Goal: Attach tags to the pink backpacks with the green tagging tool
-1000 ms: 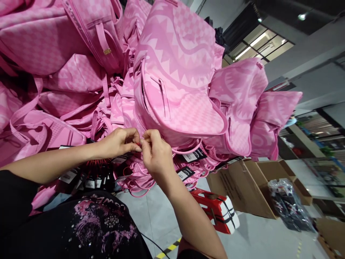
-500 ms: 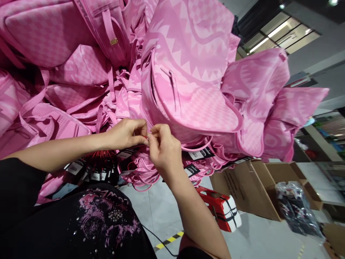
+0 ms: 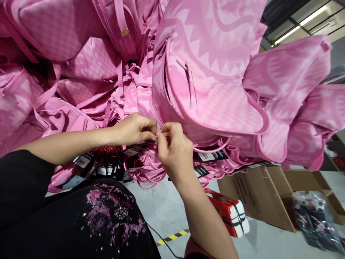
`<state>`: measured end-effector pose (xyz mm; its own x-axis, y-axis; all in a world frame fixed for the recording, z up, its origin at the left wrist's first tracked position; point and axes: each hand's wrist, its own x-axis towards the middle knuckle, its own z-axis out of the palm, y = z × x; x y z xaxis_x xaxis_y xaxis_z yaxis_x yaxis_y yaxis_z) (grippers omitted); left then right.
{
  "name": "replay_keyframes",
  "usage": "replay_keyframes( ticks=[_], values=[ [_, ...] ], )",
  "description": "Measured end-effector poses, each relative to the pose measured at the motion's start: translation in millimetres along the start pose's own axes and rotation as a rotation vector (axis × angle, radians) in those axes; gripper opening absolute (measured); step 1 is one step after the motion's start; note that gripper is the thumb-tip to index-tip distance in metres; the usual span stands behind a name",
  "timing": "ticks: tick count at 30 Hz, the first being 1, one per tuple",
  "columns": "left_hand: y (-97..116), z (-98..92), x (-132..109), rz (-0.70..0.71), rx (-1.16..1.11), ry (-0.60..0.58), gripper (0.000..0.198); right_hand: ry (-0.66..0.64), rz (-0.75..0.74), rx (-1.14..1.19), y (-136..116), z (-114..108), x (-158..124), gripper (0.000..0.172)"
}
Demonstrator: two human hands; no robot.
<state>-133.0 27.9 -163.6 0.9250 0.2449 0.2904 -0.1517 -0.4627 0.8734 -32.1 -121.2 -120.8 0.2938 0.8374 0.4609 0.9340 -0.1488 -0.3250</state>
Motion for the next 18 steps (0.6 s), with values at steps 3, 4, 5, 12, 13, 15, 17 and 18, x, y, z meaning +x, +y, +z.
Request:
replay_keyframes(
  ticks=[3, 4, 5, 12, 13, 15, 17, 18],
  values=[
    [-0.4, -0.2, -1.5, -0.003, -0.040, 0.015, 0.007, -0.011, 0.032, -0.007, -3.0, -1.5, 0.8, 0.009],
    [0.2, 0.0, -3.0, -0.013, -0.119, -0.067, 0.004, -0.001, 0.031, -0.012, -4.5, -2.5, 0.4, 0.008],
    [1.0, 0.6, -5.0, -0.027, -0.183, -0.140, 0.006, 0.003, 0.023, -0.015, -6.1, -3.5, -0.4, 0.008],
    [-0.9, 8.6, -5.9, -0.068, -0.125, 0.004, 0.008, -0.036, 0.023, 0.035, -1.6, -2.6, -1.1, 0.002],
    [-0.6, 9.0, -5.8, -0.056, -0.162, -0.054, 0.009, -0.033, 0.014, 0.039, -0.6, -2.2, -1.0, 0.003],
    [0.6, 9.7, -7.2, -0.046, -0.158, -0.070, 0.012, -0.020, -0.007, 0.031, 0.4, -1.5, -1.8, 0.006],
    [0.7, 10.5, -9.2, -0.059, -0.040, 0.061, 0.010, -0.005, -0.025, 0.019, 0.7, -0.8, -2.2, 0.008],
    [-0.1, 10.7, -9.8, -0.060, 0.010, 0.119, 0.007, 0.000, -0.030, 0.017, 0.6, -0.5, -1.9, 0.008]
  ],
)
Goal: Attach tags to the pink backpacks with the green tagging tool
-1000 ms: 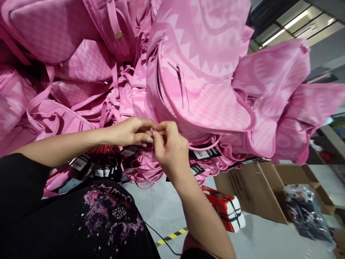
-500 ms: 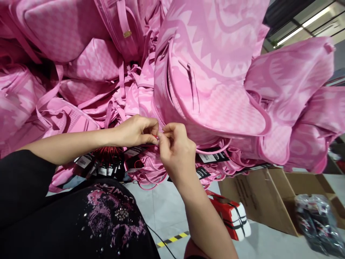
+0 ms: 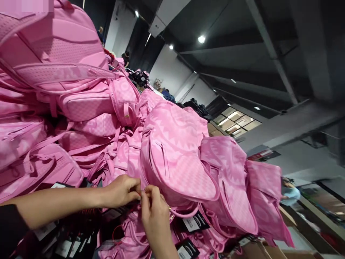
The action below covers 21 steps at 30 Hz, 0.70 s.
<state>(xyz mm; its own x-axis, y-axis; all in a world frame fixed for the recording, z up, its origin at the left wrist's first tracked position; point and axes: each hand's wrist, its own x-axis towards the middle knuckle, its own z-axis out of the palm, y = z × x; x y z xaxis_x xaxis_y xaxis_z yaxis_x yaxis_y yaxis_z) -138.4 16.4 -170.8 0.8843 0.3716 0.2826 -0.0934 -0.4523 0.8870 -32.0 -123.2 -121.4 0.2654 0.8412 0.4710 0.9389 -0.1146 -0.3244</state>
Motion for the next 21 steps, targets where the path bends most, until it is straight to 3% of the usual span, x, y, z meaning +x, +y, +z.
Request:
replay_keyframes(
  ticks=[1, 5, 10, 13, 15, 21],
  values=[
    [-1.2, 0.0, -0.2, 0.006, 0.008, 0.013, 0.008, 0.006, -0.003, 0.000, -0.2, 0.2, 0.6, 0.009],
    [-6.3, -0.5, -0.4, 0.049, -0.108, -0.152, 0.013, 0.024, -0.007, -0.010, -3.5, -0.1, 2.9, 0.008],
    [-9.5, -3.1, -0.8, 0.141, 0.086, -0.008, 0.012, 0.049, 0.067, -0.030, -6.6, 3.6, 2.0, 0.010],
    [-14.1, -6.7, 2.0, 0.161, -0.041, -0.145, 0.018, 0.069, 0.101, -0.062, -5.3, 7.0, 1.0, 0.012],
    [-18.0, -7.5, 3.0, 0.166, -0.074, -0.175, 0.014, 0.062, 0.096, -0.062, -4.8, 8.2, 0.2, 0.011],
    [-20.2, 1.3, 3.5, 0.325, 0.165, 0.022, 0.018, 0.111, 0.074, -0.059, -4.8, 10.2, 1.6, 0.012]
  ],
)
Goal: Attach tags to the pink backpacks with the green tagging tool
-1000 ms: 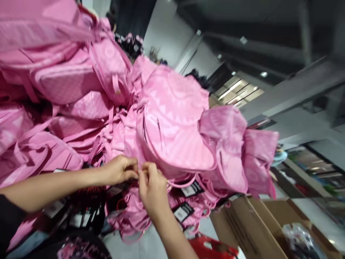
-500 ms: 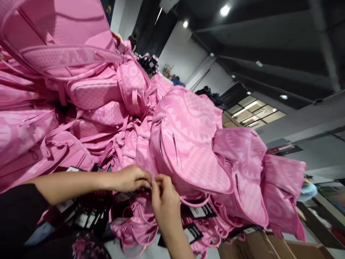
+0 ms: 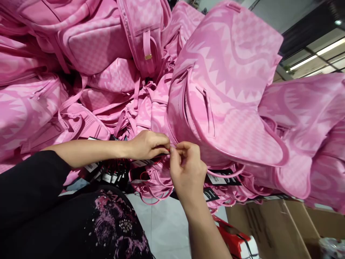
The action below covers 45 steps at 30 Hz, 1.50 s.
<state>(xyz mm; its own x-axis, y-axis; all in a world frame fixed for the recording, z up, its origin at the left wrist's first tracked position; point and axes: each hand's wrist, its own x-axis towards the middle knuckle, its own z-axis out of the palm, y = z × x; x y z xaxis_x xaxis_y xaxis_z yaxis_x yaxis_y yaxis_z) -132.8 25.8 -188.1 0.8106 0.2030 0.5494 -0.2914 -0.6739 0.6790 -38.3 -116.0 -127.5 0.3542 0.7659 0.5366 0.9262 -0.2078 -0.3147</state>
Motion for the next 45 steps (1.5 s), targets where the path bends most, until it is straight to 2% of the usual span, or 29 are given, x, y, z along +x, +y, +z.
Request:
replay_keyframes(
  ticks=[3, 5, 6, 8, 9, 11, 13, 15, 18, 21, 23, 26, 29, 32, 34, 36, 42, 45],
  values=[
    [0.0, -3.7, -0.1, 0.038, 0.014, 0.007, 0.020, 0.011, -0.002, -0.005, 0.4, 0.7, 0.6, 0.012],
    [-9.8, -12.5, -8.3, -0.022, -0.028, 0.051, 0.029, 0.007, -0.023, -0.021, 2.5, 0.1, -1.9, 0.013],
    [-18.9, -17.9, -16.6, -0.133, -0.002, 0.073, 0.039, 0.004, -0.042, -0.032, 4.5, -0.6, -4.3, 0.014],
    [-44.1, -28.0, -42.1, -0.490, 0.156, 0.056, 0.049, 0.006, -0.101, -0.043, 9.7, -2.9, -11.5, 0.018],
    [-58.8, -31.4, -58.4, -0.697, 0.270, -0.014, 0.043, 0.012, -0.135, -0.036, 12.7, -4.4, -15.9, 0.021],
    [-87.1, -32.6, -93.3, -0.952, 0.382, -0.178, 0.031, 0.040, -0.187, -0.009, 17.8, -7.3, -25.4, 0.026],
    [-108.7, -25.7, -123.9, -1.071, 0.413, -0.330, 0.031, 0.070, -0.220, 0.029, 19.9, -9.3, -34.5, 0.029],
    [-121.8, -13.6, -143.6, -1.131, 0.442, -0.453, 0.036, 0.081, -0.256, 0.079, 17.4, -9.3, -43.5, 0.032],
    [-131.3, 3.7, -153.9, -1.163, 0.479, -0.564, 0.038, -0.001, -0.328, 0.165, 6.2, -0.4, -60.8, 0.034],
    [-137.6, 12.7, -156.5, -1.157, 0.478, -0.602, 0.039, -0.198, -0.303, 0.272, -7.1, 29.2, -88.9, 0.028],
    [-141.5, 16.0, -160.9, -1.135, 0.472, -0.594, 0.039, -0.349, -0.175, 0.377, -13.3, 64.6, -112.1, 0.023],
    [-144.8, 21.5, -172.6, -1.106, 0.475, -0.528, 0.037, -0.526, 0.134, 0.438, -15.7, 135.4, -142.6, 0.025],
    [-141.6, 28.1, -186.7, -1.063, 0.475, -0.410, 0.034, -0.523, 0.277, 0.415, -11.5, 206.3, -155.0, 0.034],
    [-133.4, 32.7, -200.4, -0.980, 0.447, -0.291, 0.029, -0.472, 0.372, 0.437, -5.7, 253.6, -151.1, 0.039],
    [-127.7, 34.2, -208.6, -0.927, 0.411, -0.228, 0.026, -0.433, 0.415, 0.473, -3.8, 268.5, -146.8, 0.038],
    [-123.5, 35.3, -215.6, -0.888, 0.374, -0.176, 0.024, -0.404, 0.434, 0.517, -4.9, 273.2, -144.4, 0.033],
    [-117.1, 41.3, -228.6, -0.802, 0.313, -0.045, 0.019, -0.345, 0.444, 0.622, -16.8, 266.3, -144.5, 0.029],
    [-113.2, 46.1, -231.6, -0.782, 0.306, 0.005, 0.019, -0.366, 0.423, 0.649, -17.3, 262.9, -147.2, 0.027]
  ],
)
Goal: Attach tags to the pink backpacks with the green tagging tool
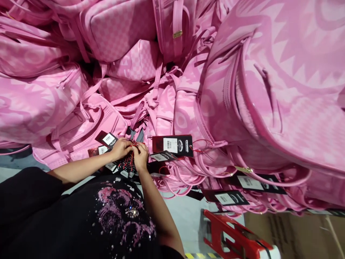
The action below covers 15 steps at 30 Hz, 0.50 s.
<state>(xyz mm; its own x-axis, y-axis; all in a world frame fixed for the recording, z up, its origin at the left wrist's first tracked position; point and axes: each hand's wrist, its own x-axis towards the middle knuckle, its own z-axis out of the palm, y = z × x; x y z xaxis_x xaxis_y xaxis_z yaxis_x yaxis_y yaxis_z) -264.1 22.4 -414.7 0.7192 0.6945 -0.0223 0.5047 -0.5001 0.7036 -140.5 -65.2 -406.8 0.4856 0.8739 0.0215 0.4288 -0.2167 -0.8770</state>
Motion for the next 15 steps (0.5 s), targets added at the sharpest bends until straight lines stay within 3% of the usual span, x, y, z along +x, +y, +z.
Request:
replay_keyframes(
  ticks=[6, 15],
  values=[
    [4.4, 3.0, -7.0, 0.007, 0.010, 0.036, 0.016, -0.107, 0.017, 0.027, 0.4, -5.9, -2.6, 0.026],
    [7.9, -2.3, -14.6, 0.017, 0.031, 0.021, 0.018, -0.114, 0.028, -0.061, -23.8, -12.2, 3.3, 0.040]
  ],
)
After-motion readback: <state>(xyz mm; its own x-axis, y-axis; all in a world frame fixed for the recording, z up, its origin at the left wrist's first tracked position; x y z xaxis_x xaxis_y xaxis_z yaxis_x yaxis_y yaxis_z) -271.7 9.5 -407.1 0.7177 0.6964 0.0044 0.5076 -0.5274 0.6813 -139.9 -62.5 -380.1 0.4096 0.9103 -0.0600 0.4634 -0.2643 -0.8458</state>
